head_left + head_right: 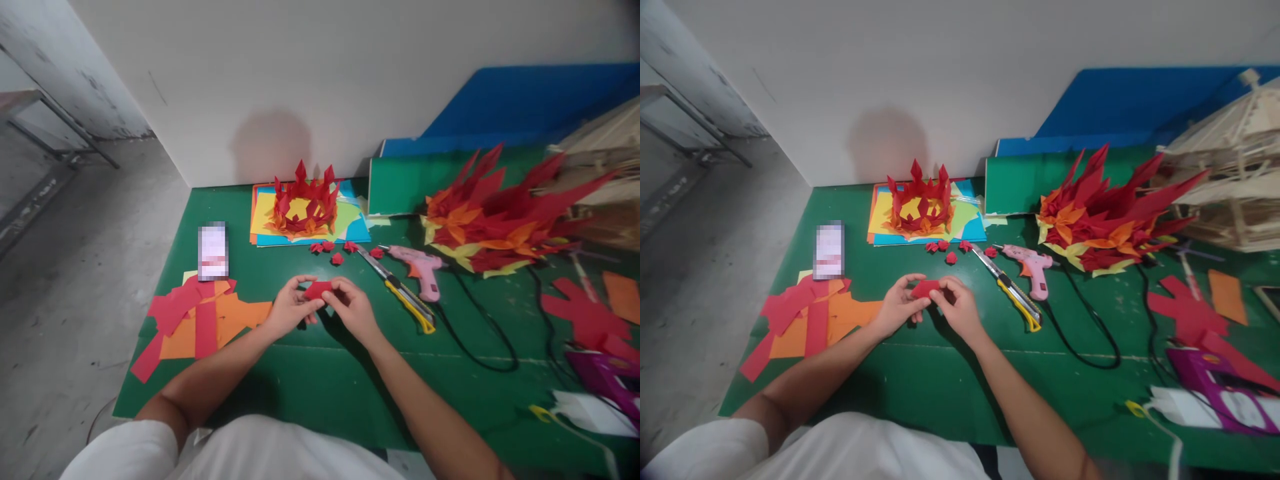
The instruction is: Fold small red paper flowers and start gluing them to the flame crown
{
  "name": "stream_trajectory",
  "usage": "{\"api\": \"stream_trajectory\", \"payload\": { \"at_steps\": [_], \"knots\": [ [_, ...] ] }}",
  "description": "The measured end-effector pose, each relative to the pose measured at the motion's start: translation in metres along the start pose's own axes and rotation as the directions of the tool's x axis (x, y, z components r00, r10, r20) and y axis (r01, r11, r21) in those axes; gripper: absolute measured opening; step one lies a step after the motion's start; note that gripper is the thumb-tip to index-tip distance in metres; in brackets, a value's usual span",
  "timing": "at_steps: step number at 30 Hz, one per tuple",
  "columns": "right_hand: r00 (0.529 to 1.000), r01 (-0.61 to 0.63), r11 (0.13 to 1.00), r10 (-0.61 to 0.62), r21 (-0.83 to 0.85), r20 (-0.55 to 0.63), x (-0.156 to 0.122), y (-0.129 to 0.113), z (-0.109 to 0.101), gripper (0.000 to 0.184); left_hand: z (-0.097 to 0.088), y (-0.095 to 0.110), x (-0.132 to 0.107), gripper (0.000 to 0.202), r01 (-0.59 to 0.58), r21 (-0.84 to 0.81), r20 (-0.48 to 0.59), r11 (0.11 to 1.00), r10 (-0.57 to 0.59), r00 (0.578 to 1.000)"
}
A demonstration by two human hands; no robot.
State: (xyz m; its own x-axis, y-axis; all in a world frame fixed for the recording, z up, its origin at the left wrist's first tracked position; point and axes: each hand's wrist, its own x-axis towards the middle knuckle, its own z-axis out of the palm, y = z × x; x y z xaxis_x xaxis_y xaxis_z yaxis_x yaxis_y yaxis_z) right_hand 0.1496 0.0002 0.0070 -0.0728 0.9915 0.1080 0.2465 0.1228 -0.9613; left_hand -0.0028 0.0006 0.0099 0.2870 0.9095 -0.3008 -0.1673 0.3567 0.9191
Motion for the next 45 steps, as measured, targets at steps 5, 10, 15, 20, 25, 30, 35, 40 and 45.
{"api": "stream_trajectory", "payload": {
  "at_steps": [5, 10, 15, 20, 25, 30, 35, 40, 45],
  "knots": [
    [0.989, -0.129, 0.976, 0.113, 0.176, 0.096, -0.002, -0.002, 0.001, 0.021, 0.002, 0.001, -0.002, 0.051, -0.010, 0.027, -0.038, 1.000, 0.011, 0.999],
    [0.993, -0.054, 0.997, 0.047, 0.060, 0.112, -0.001, -0.002, -0.003, 0.019, -0.001, -0.002, -0.002, 0.045, -0.009, 0.126, -0.038, 0.992, 0.014, 0.999],
    [0.995, -0.075, 0.997, 0.076, -0.032, 0.060, -0.001, 0.002, -0.003, 0.022, -0.003, -0.006, 0.001, 0.041, -0.019, 0.172, -0.053, 0.985, 0.028, 0.998],
    [0.978, -0.207, 0.962, 0.210, 0.178, 0.002, -0.003, -0.002, 0.002, 0.027, 0.001, -0.003, 0.003, 0.043, -0.030, -0.050, -0.094, 0.998, 0.026, 0.995],
    [0.960, -0.279, 0.901, 0.262, 0.331, 0.095, -0.004, -0.004, 0.006, 0.025, 0.007, -0.003, 0.001, 0.039, -0.065, -0.179, -0.062, 0.982, 0.055, 0.997],
    [0.961, -0.268, 0.914, 0.231, 0.306, 0.153, -0.005, -0.003, 0.005, 0.025, 0.005, -0.006, 0.002, 0.037, -0.065, -0.185, -0.136, 0.981, 0.040, 0.990],
    [0.996, -0.073, 0.968, 0.084, 0.240, -0.038, -0.004, 0.001, 0.006, 0.027, 0.003, -0.010, 0.006, 0.034, -0.078, -0.145, -0.158, 0.986, 0.055, 0.986],
    [0.994, 0.062, 0.998, -0.059, 0.027, -0.095, -0.006, -0.001, 0.005, 0.011, 0.001, -0.017, 0.008, 0.031, -0.106, -0.057, -0.141, 0.993, 0.097, 0.985],
    [0.977, 0.172, 0.977, -0.186, -0.125, -0.108, -0.007, -0.007, 0.004, 0.003, 0.000, -0.017, 0.009, 0.030, -0.120, -0.070, -0.152, 0.990, 0.108, 0.982]
  ]
}}
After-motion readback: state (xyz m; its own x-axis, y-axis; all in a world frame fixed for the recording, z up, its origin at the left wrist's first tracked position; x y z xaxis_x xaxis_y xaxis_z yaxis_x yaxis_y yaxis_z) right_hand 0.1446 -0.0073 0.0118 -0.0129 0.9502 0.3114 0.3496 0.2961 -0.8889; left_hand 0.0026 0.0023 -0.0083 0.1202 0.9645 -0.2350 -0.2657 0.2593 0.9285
